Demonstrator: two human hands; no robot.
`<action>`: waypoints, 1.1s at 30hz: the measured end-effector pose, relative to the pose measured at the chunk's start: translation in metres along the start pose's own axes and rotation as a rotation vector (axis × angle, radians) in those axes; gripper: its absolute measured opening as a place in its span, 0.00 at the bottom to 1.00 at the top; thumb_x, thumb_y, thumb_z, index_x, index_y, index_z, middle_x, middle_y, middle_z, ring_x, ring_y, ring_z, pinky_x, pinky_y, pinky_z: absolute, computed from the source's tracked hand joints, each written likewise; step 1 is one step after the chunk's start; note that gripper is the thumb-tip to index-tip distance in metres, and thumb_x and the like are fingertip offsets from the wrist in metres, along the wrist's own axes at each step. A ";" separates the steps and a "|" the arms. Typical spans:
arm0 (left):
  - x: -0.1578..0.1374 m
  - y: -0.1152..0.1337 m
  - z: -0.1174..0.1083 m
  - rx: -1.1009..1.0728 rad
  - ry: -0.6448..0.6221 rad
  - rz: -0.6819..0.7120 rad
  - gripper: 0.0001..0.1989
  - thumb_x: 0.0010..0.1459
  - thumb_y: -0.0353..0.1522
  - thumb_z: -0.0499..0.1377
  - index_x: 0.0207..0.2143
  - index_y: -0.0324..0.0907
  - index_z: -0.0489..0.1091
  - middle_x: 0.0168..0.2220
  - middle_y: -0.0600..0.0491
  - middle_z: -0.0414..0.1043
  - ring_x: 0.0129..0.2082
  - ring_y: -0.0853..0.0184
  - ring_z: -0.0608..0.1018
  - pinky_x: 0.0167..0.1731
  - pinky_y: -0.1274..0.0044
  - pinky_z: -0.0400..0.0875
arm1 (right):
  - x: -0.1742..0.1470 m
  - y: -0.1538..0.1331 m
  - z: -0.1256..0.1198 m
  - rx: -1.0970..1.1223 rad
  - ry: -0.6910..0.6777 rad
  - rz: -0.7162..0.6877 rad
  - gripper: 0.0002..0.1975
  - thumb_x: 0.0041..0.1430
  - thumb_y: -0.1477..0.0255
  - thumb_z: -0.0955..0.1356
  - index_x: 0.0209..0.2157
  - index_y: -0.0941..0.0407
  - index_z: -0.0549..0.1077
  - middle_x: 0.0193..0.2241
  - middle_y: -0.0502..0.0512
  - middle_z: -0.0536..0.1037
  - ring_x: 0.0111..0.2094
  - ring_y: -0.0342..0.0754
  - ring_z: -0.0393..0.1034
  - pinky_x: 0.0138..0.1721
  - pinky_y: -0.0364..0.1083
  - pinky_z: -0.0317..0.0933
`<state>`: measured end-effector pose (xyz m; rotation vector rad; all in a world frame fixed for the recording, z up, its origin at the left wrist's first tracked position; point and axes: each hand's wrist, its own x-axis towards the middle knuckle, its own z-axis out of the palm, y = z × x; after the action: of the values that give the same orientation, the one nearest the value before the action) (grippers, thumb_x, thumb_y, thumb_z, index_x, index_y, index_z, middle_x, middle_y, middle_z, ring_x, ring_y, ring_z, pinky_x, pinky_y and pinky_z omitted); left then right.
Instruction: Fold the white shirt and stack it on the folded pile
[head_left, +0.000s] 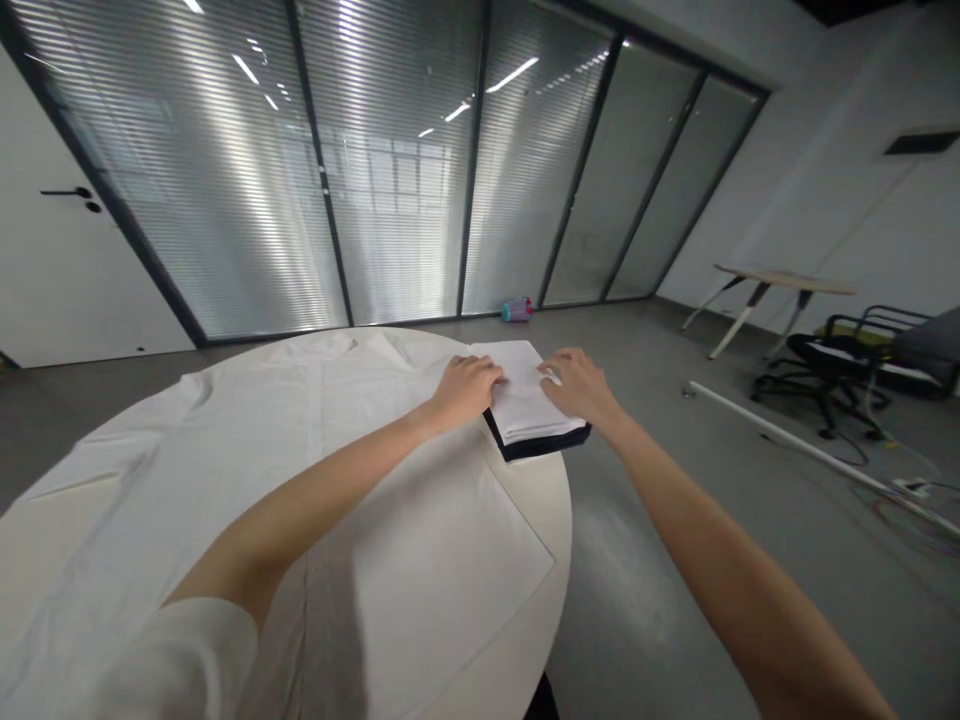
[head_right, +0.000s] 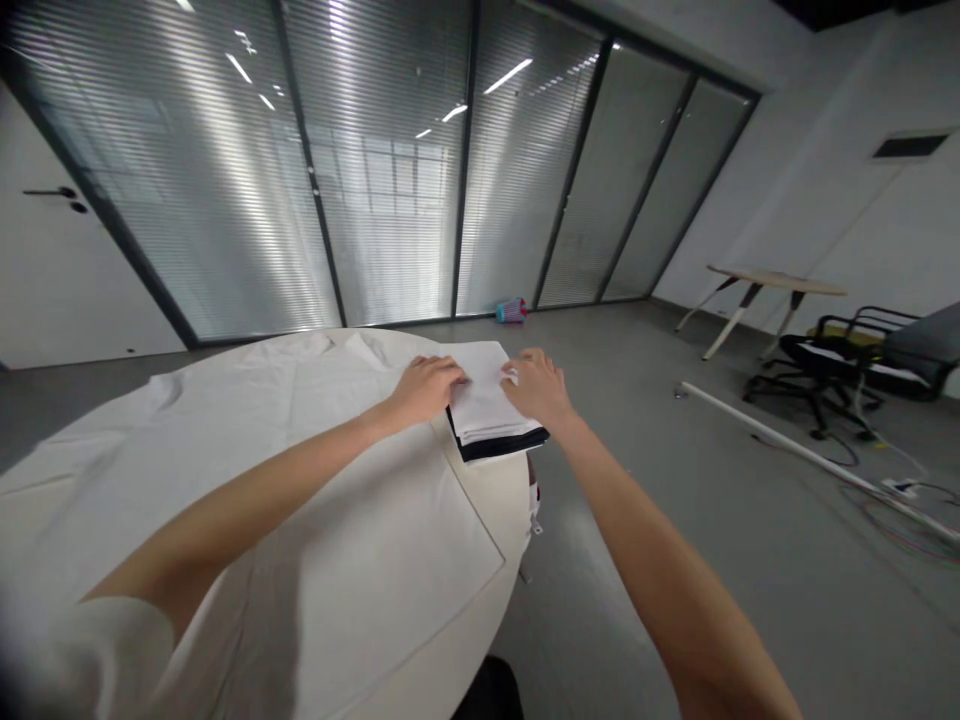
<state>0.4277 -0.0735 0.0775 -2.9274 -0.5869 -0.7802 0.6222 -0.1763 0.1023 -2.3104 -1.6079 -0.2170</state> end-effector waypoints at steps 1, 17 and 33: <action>0.001 0.003 -0.002 -0.037 0.047 -0.047 0.15 0.65 0.26 0.50 0.46 0.43 0.74 0.50 0.49 0.74 0.51 0.60 0.75 0.52 0.67 0.66 | 0.011 -0.006 -0.001 0.029 0.016 -0.034 0.23 0.64 0.67 0.63 0.58 0.52 0.72 0.63 0.63 0.63 0.61 0.60 0.62 0.61 0.58 0.57; -0.035 0.032 0.052 -0.239 -0.016 -0.076 0.34 0.71 0.45 0.44 0.69 0.30 0.48 0.71 0.35 0.44 0.72 0.54 0.44 0.68 0.60 0.51 | 0.055 -0.022 0.055 -0.093 -0.280 -0.158 0.30 0.72 0.53 0.50 0.69 0.48 0.56 0.71 0.58 0.51 0.71 0.58 0.41 0.66 0.65 0.43; -0.268 -0.227 -0.090 0.373 -0.272 -0.831 0.25 0.68 0.43 0.48 0.62 0.43 0.67 0.68 0.44 0.56 0.70 0.48 0.54 0.63 0.56 0.56 | 0.043 -0.212 0.063 -0.104 -0.093 -0.576 0.28 0.72 0.57 0.55 0.64 0.56 0.66 0.63 0.63 0.67 0.65 0.59 0.57 0.66 0.64 0.44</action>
<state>0.0856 0.0304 0.0150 -2.3937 -1.7992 -0.2338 0.4362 -0.0495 0.0926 -1.8875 -2.3288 -0.3305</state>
